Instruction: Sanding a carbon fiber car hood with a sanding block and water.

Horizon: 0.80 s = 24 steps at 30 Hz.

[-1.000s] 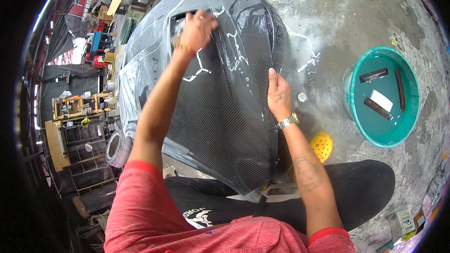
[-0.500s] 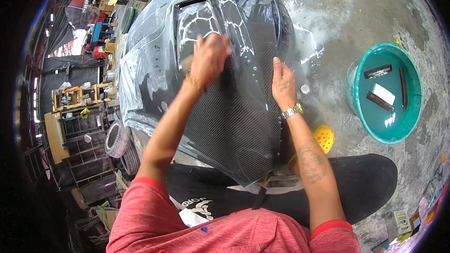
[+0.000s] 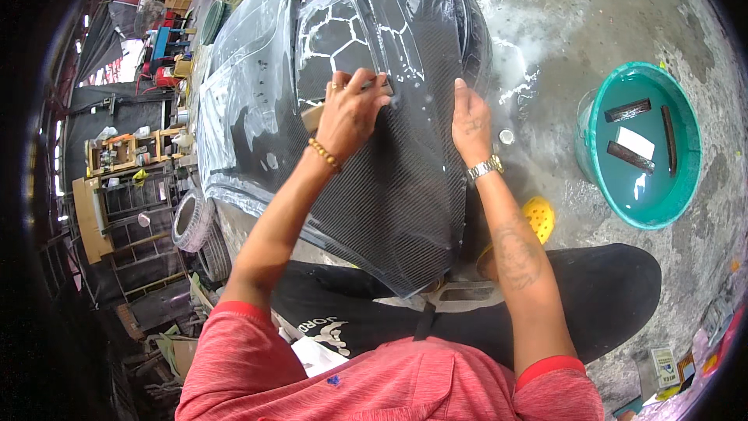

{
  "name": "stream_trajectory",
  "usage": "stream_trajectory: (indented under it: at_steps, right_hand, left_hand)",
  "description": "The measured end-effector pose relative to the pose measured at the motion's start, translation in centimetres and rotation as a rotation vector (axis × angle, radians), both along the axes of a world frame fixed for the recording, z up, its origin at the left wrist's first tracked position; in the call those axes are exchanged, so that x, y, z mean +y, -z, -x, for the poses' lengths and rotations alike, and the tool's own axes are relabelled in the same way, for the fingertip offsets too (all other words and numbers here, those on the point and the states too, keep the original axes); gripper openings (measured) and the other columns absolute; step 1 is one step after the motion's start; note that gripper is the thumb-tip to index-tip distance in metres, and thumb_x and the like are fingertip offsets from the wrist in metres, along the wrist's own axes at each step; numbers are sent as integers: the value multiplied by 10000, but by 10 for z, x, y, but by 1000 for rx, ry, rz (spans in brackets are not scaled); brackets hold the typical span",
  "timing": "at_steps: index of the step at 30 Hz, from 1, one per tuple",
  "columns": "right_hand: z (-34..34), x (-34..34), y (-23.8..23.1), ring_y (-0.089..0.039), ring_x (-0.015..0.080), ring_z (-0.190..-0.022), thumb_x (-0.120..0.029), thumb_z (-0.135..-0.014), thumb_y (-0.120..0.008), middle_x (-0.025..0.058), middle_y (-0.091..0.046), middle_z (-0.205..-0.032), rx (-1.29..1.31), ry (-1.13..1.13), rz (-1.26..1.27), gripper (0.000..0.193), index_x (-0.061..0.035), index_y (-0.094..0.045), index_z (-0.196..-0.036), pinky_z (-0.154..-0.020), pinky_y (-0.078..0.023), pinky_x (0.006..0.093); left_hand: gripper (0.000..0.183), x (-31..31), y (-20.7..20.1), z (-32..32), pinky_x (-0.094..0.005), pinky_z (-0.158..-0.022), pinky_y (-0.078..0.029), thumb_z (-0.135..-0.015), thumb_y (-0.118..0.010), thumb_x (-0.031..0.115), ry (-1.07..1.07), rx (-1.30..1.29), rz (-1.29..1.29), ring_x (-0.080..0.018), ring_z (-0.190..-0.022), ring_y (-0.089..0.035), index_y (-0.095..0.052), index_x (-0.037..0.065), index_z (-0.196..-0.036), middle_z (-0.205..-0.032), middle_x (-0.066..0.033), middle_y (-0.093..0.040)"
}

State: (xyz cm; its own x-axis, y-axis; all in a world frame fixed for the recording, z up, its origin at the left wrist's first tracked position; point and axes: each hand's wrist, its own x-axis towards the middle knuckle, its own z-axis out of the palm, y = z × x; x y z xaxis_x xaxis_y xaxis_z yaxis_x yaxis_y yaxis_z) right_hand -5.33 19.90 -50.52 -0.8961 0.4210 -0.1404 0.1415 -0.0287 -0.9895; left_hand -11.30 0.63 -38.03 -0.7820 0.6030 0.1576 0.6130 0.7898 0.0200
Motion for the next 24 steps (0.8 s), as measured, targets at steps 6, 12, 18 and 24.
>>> stream_trajectory:
  at_steps: [6, 12, 18, 24]
  right_hand:
    - [8, -7, -19, -419, 288, -626, -511, -1072, -467, 178, -454, -644, -30, -82, 3, 625, 53, -557, -818, -648, -414, 441]
    - [-3, 2, -9, -387, 273, -631, -521, -1074, -461, 173, -421, -639, -31, -41, -26, 641, 54, -534, -802, -635, -401, 441]
    - [3, -1, -27, -358, 220, -638, -520, -1079, -467, 123, -376, -638, 4, -66, -4, 645, 45, -498, -770, -615, -382, 413]
    - [0, 6, -20, -351, 154, -659, -513, -1074, -499, 74, -328, -644, -60, -49, -15, 637, 43, -492, -762, -606, -369, 383]
  left_hand:
    - [167, -5, -33, 97, -495, -890, -484, -907, -620, 183, 40, 185, 196, -338, -1019, -581, -741, 146, -1016, -1102, -58, -630]
    - [261, 2, -14, -16, -478, -922, -450, -921, -636, 132, -13, -18, 2, -293, -1055, -577, -744, 92, -1155, -1135, -91, -654]
    - [147, 6, -34, 85, -519, -916, -459, -946, -603, 137, 1, 131, 114, -337, -1068, -582, -736, 112, -1003, -1156, -91, -660]
    - [214, 4, -26, -7, -461, -908, -489, -933, -677, 229, 39, -29, 31, -349, -1079, -538, -757, 90, -1075, -1146, -49, -622]
